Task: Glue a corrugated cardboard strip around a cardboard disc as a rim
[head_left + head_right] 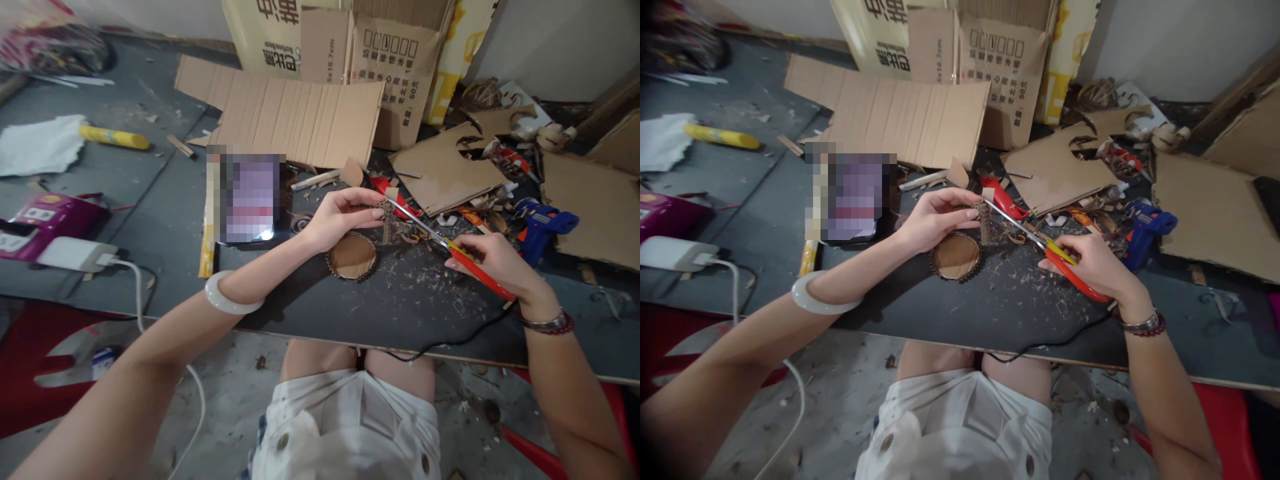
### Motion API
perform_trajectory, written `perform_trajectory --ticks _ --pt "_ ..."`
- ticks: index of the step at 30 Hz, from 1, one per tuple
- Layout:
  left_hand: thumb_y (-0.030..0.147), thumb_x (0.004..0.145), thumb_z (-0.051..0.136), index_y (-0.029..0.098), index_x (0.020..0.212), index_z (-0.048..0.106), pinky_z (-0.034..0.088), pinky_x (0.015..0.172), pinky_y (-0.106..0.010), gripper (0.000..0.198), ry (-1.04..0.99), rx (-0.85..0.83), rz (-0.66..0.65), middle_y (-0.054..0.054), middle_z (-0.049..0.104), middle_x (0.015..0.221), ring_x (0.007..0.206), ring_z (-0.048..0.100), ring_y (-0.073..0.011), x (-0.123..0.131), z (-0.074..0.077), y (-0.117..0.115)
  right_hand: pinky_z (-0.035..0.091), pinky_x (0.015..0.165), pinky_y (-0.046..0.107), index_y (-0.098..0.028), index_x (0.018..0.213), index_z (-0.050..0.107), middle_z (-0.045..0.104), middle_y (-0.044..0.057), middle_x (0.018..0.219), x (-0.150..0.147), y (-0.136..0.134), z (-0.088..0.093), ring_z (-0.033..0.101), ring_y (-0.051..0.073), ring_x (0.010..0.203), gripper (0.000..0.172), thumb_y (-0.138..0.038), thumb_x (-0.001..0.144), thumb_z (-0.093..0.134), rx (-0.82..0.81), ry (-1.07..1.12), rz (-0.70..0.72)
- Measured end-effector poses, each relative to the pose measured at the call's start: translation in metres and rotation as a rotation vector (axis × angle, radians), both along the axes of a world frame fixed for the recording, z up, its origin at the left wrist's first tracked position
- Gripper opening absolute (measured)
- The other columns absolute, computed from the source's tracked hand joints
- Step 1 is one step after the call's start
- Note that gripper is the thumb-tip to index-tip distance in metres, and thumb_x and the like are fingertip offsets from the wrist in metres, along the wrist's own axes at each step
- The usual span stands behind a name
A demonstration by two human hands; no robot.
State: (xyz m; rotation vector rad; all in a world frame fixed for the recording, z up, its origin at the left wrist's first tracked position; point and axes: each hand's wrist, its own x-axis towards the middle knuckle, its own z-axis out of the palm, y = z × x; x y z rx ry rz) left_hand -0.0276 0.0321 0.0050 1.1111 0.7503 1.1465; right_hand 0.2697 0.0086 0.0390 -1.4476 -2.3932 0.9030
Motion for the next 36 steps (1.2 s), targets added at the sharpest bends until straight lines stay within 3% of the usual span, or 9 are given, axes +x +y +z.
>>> perform_trajectory --ticks 9,13,19,36 --pt "0.024 0.064 0.083 0.019 0.092 0.074 0.06 0.084 -0.033 0.03 -0.061 -0.07 0.141 -0.001 0.072 0.089 0.086 0.07 -0.0148 -0.001 0.006 0.001 0.03 0.05 0.027 -0.021 0.073 0.058 0.044 -0.003 0.059 0.001 -0.001 -0.002 0.039 0.012 0.053 0.041 -0.062 0.075 0.063 -0.055 0.075 -0.104" --pt "0.025 0.065 0.082 0.02 0.094 0.074 0.059 0.084 -0.031 0.031 -0.035 -0.075 0.128 -0.003 0.073 0.095 0.09 0.069 -0.0158 0.0 0.007 0.0 0.03 0.051 0.028 -0.021 0.072 0.058 0.044 -0.002 0.062 0.002 -0.001 -0.003 0.039 0.013 0.057 0.04 -0.061 0.075 0.064 -0.058 0.057 -0.105" --pt "0.02 0.062 0.083 0.02 0.093 0.074 0.056 0.077 -0.02 0.033 -0.001 -0.02 0.148 0.001 0.071 0.085 0.077 0.066 -0.0081 0.001 0.004 0.001 0.029 0.051 0.027 -0.021 0.074 0.059 0.044 -0.002 0.063 0.002 -0.001 -0.005 0.039 0.012 0.057 0.04 -0.06 0.074 0.065 -0.079 0.062 -0.105" --pt "0.023 0.062 0.084 0.016 0.089 0.072 0.057 0.085 -0.027 0.03 0.108 0.019 0.182 -0.003 0.073 0.085 0.08 0.069 -0.0119 0.003 -0.002 0.0 0.032 0.052 0.024 -0.019 0.076 0.061 0.05 -0.003 0.063 -0.008 -0.006 0.004 0.042 0.011 0.058 0.035 -0.053 0.075 0.067 -0.14 0.061 -0.085"
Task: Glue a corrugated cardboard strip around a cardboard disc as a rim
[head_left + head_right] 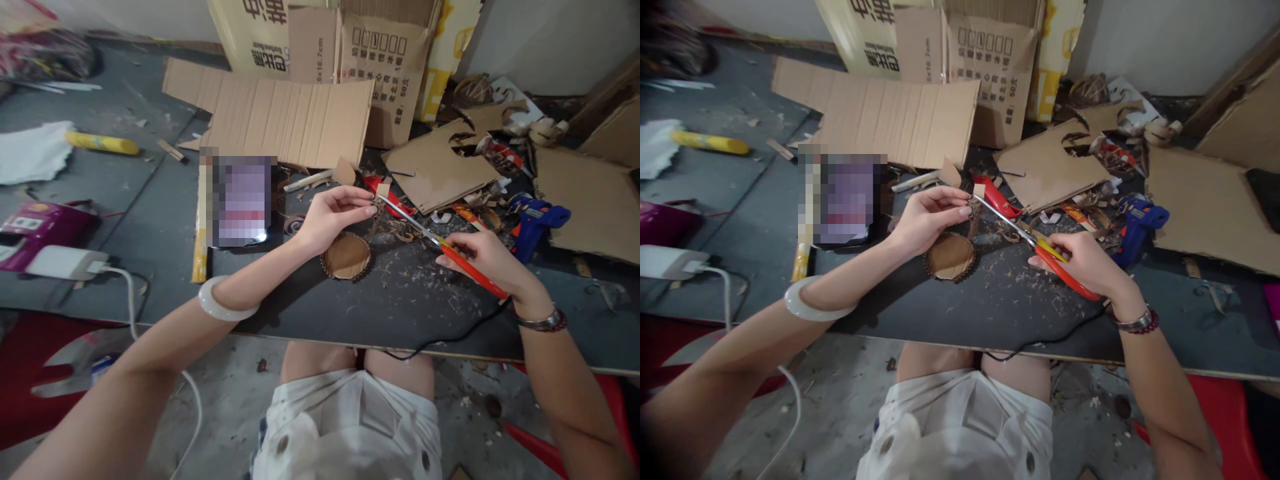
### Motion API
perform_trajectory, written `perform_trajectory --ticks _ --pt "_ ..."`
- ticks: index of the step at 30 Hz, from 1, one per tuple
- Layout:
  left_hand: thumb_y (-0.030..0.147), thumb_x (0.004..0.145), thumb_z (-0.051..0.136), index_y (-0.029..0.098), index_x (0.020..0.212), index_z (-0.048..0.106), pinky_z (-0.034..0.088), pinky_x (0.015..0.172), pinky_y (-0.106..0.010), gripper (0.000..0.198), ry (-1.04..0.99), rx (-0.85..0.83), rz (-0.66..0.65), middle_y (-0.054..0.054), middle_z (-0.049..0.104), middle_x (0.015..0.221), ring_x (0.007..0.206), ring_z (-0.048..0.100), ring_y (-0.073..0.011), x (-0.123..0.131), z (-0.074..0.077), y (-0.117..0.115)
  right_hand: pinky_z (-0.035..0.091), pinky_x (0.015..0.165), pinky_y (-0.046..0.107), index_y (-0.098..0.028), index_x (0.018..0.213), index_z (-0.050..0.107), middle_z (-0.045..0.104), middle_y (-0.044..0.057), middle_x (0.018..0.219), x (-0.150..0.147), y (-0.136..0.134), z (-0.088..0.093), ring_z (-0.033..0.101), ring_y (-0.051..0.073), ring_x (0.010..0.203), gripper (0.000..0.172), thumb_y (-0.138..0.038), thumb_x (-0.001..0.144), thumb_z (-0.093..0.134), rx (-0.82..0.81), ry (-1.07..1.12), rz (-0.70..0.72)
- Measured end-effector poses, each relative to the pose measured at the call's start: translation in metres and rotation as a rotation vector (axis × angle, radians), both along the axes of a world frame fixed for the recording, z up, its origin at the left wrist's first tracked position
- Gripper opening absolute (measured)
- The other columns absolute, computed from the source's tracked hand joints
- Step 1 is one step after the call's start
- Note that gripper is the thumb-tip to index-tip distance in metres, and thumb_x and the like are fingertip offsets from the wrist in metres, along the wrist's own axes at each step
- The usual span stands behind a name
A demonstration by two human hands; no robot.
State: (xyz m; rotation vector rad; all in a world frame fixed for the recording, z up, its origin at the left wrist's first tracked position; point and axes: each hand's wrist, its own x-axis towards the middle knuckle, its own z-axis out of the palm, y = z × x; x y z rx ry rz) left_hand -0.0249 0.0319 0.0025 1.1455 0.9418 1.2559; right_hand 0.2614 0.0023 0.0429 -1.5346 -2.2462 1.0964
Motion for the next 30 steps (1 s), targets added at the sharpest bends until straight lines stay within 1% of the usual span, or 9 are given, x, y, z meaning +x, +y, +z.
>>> perform_trajectory --ticks 7,12,19,24,27,30 --pt "0.022 0.062 0.084 0.016 0.088 0.071 0.057 0.08 -0.023 0.029 -0.04 -0.016 -0.003 -0.001 0.071 0.084 0.078 0.067 -0.01 0.0008 0.0029 -0.0016 0.031 0.051 0.024 -0.019 0.075 0.061 0.05 -0.003 0.062 0.0011 0.0008 -0.0018 0.041 0.01 0.057 0.034 -0.053 0.075 0.068 -0.006 -0.011 -0.002" --pt "0.019 0.063 0.082 0.015 0.087 0.07 0.058 0.077 -0.023 0.027 -0.056 -0.039 -0.01 -0.001 0.069 0.083 0.077 0.066 -0.0096 0.0015 0.0042 -0.0024 0.032 0.051 0.024 -0.019 0.076 0.062 0.052 -0.003 0.063 0.0025 0.0016 -0.0042 0.041 0.01 0.057 0.035 -0.054 0.074 0.068 -0.014 -0.003 -0.003" --pt "0.018 0.062 0.082 0.015 0.084 0.07 0.057 0.076 -0.021 0.025 -0.092 -0.087 -0.022 0.0 0.068 0.081 0.074 0.065 -0.0078 0.0031 0.0073 -0.0032 0.033 0.05 0.024 -0.019 0.077 0.063 0.052 -0.002 0.062 -0.0006 0.0002 -0.001 0.044 0.011 0.057 0.037 -0.055 0.073 0.068 -0.022 0.019 -0.006" --pt "0.021 0.06 0.084 0.015 0.086 0.069 0.058 0.079 -0.024 0.031 -0.091 -0.118 -0.029 -0.002 0.071 0.088 0.079 0.068 -0.0104 0.0031 0.0072 -0.0027 0.033 0.049 0.024 -0.019 0.077 0.063 0.053 -0.001 0.061 -0.0011 0.0003 -0.0005 0.045 0.011 0.055 0.041 -0.059 0.072 0.067 -0.018 0.029 0.001" --pt "0.023 0.059 0.085 0.016 0.089 0.069 0.059 0.08 -0.026 0.035 -0.101 -0.129 -0.044 -0.002 0.071 0.085 0.08 0.069 -0.0122 0.0026 0.0063 -0.0021 0.033 0.05 0.024 -0.019 0.077 0.063 0.054 -0.001 0.061 -0.0012 0.0003 -0.0005 0.046 0.011 0.055 0.04 -0.059 0.072 0.068 -0.021 0.03 -0.002" --pt "0.023 0.06 0.085 0.016 0.091 0.069 0.059 0.08 -0.026 0.036 -0.105 -0.133 -0.051 -0.002 0.071 0.083 0.078 0.069 -0.0119 0.0021 0.0056 -0.0018 0.033 0.05 0.023 -0.019 0.077 0.063 0.054 -0.002 0.061 -0.0015 0.0 -0.0003 0.046 0.011 0.056 0.038 -0.056 0.072 0.069 -0.03 0.028 -0.006"
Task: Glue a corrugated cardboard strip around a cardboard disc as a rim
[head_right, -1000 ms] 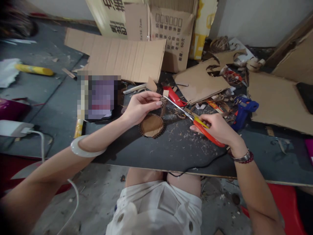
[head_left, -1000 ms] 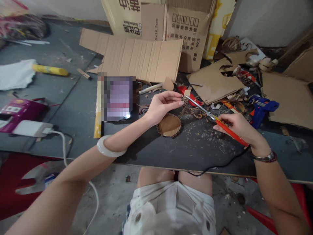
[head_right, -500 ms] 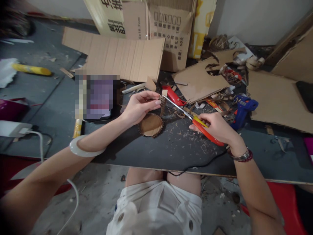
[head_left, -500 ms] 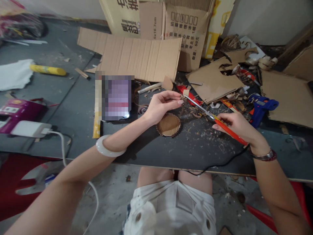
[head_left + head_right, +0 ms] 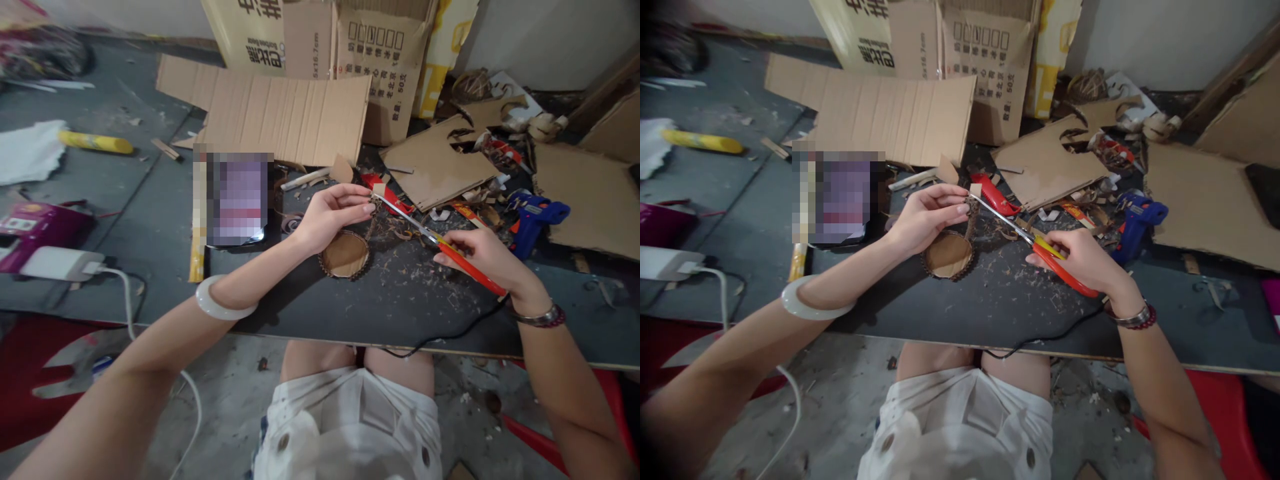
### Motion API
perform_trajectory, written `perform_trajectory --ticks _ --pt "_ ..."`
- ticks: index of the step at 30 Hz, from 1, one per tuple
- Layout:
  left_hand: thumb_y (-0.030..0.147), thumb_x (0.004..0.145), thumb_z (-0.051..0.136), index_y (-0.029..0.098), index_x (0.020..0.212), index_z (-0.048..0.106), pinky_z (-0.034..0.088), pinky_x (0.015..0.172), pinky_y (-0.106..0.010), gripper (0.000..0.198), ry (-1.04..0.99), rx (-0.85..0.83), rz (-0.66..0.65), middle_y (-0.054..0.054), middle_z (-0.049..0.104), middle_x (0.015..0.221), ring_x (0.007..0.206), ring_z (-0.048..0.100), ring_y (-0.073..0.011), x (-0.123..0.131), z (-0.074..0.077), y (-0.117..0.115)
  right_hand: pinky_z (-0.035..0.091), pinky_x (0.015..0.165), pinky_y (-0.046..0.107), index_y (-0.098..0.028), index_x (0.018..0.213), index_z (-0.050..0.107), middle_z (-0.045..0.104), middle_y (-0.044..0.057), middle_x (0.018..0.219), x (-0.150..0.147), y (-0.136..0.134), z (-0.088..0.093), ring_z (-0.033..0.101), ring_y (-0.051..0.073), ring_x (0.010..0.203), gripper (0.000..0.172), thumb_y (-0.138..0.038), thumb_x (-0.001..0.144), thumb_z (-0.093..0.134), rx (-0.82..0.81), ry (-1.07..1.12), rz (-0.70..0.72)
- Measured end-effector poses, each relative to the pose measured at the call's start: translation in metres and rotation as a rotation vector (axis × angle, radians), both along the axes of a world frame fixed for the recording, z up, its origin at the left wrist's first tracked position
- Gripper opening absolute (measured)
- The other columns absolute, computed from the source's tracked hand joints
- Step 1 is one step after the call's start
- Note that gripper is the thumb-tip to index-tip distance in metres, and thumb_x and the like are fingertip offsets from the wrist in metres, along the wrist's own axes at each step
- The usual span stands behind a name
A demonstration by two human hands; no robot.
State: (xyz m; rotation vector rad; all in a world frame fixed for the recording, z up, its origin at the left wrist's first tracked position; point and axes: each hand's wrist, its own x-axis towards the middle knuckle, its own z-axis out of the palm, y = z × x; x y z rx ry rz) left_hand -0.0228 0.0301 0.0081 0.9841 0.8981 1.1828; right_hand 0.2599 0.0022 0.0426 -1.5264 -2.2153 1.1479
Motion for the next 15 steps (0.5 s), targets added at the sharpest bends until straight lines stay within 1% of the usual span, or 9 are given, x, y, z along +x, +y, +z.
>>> perform_trajectory --ticks 7,11,15 --pt "0.018 0.06 0.084 0.016 0.091 0.065 0.059 0.071 -0.021 0.037 -0.048 -0.004 -0.014 0.0 0.069 0.081 0.073 0.068 -0.0092 0.0013 0.0024 -0.0018 0.032 0.05 0.024 -0.019 0.076 0.062 0.053 -0.002 0.062 0.0011 0.0009 -0.0007 0.043 0.011 0.057 0.037 -0.055 0.073 0.068 0.01 -0.02 0.013" --pt "0.018 0.061 0.084 0.017 0.093 0.062 0.059 0.071 -0.021 0.039 -0.041 -0.008 -0.015 0.0 0.069 0.083 0.074 0.068 -0.0099 0.0023 0.0033 -0.0022 0.031 0.05 0.024 -0.02 0.076 0.059 0.051 -0.003 0.062 0.0027 0.0006 -0.0018 0.043 0.011 0.056 0.035 -0.054 0.076 0.066 0.035 -0.046 0.039" --pt "0.02 0.059 0.085 0.017 0.087 0.058 0.058 0.071 -0.022 0.04 -0.081 0.0 0.004 0.002 0.069 0.08 0.072 0.068 -0.0092 0.006 0.0051 -0.0058 0.033 0.051 0.024 -0.02 0.077 0.054 0.05 -0.003 0.062 0.001 -0.0042 0.0007 0.044 0.011 0.055 0.03 -0.049 0.079 0.064 0.087 -0.058 0.086"
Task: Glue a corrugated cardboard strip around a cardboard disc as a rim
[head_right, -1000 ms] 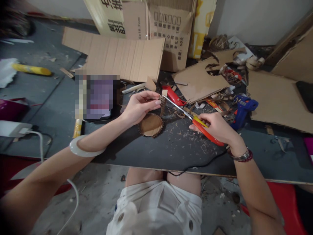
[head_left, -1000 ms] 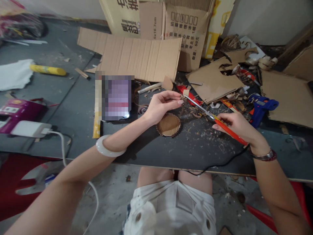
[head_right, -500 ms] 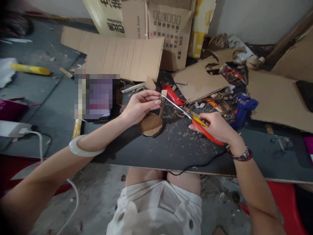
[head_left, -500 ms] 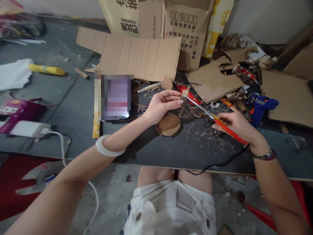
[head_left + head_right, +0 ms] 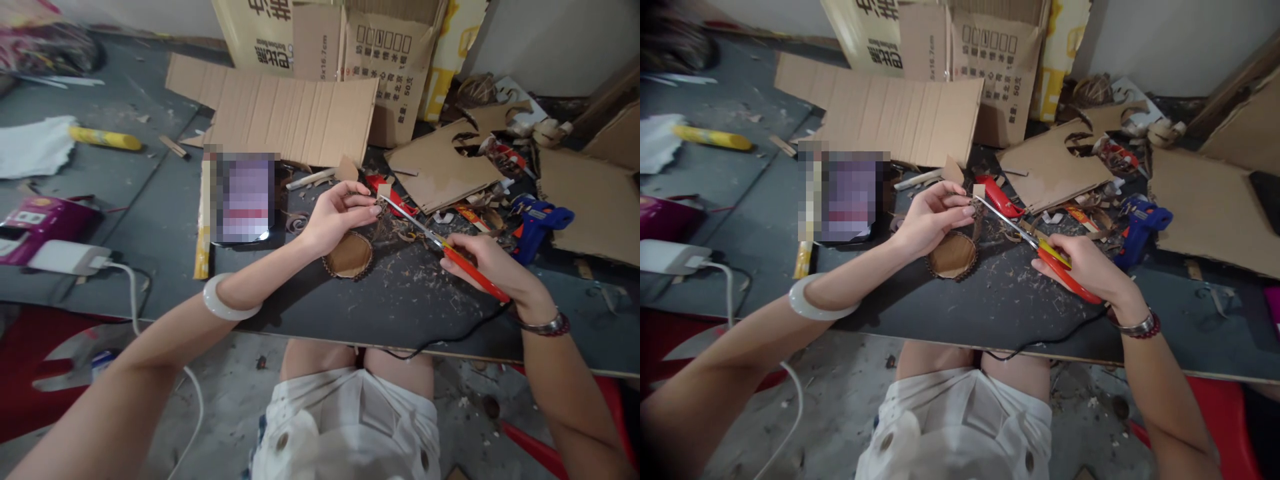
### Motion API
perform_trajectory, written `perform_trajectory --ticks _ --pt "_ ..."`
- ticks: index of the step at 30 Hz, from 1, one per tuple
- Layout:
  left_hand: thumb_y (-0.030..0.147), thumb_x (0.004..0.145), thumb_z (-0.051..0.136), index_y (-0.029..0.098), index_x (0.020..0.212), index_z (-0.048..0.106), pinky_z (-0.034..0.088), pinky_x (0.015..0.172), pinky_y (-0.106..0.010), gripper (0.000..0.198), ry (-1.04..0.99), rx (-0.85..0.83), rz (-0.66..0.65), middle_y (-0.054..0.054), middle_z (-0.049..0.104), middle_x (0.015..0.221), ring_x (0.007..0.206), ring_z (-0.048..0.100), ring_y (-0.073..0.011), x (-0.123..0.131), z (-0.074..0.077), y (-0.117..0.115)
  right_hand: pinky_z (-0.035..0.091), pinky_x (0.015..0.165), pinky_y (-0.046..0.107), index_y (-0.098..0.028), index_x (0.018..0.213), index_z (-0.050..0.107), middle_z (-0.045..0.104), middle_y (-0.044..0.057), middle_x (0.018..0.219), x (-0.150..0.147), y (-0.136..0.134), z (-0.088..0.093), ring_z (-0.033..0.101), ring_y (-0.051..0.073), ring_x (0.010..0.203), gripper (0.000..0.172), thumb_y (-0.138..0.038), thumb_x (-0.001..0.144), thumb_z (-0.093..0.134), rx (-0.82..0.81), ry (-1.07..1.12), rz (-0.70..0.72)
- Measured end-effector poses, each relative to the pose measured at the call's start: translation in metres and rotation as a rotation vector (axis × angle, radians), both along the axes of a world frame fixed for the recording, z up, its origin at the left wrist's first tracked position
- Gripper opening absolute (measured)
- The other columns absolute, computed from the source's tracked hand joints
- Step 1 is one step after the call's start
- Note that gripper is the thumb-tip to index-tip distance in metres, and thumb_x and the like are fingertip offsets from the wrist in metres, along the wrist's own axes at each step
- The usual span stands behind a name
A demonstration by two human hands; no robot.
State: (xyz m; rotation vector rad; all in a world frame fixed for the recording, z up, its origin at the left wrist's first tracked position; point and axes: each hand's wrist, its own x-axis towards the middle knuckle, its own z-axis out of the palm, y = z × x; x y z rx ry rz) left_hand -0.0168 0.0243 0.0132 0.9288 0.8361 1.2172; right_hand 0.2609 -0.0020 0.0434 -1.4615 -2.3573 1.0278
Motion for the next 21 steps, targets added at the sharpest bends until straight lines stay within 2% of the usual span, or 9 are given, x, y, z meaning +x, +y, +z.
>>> perform_trajectory --ticks 9,16,21 --pt "0.024 0.057 0.087 0.018 0.08 0.052 0.058 0.071 -0.023 0.043 -0.017 0.041 0.009 0.001 0.07 0.081 0.072 0.068 -0.0098 0.0095 0.0026 -0.0102 0.035 0.051 0.023 -0.02 0.081 0.051 0.051 -0.004 0.065 -0.0083 -0.0095 0.0107 0.042 0.01 0.054 0.024 -0.043 0.086 0.056 -0.015 -0.009 0.048" --pt "0.023 0.058 0.087 0.018 0.08 0.052 0.057 0.071 -0.025 0.041 -0.014 0.056 0.002 0.001 0.071 0.081 0.072 0.068 -0.0108 0.0082 0.0018 -0.009 0.032 0.049 0.023 -0.02 0.075 0.052 0.049 -0.004 0.061 -0.0062 -0.0069 0.0093 0.039 0.009 0.053 0.027 -0.044 0.083 0.06 -0.02 -0.024 0.028" --pt "0.022 0.06 0.085 0.018 0.081 0.051 0.057 0.075 -0.028 0.04 0.023 0.068 -0.011 0.0 0.071 0.082 0.074 0.069 -0.0128 0.0062 0.0012 -0.0069 0.031 0.048 0.023 -0.019 0.072 0.053 0.05 -0.003 0.06 -0.0057 -0.0057 0.0061 0.039 0.009 0.052 0.032 -0.049 0.082 0.06 0.032 -0.02 0.024"
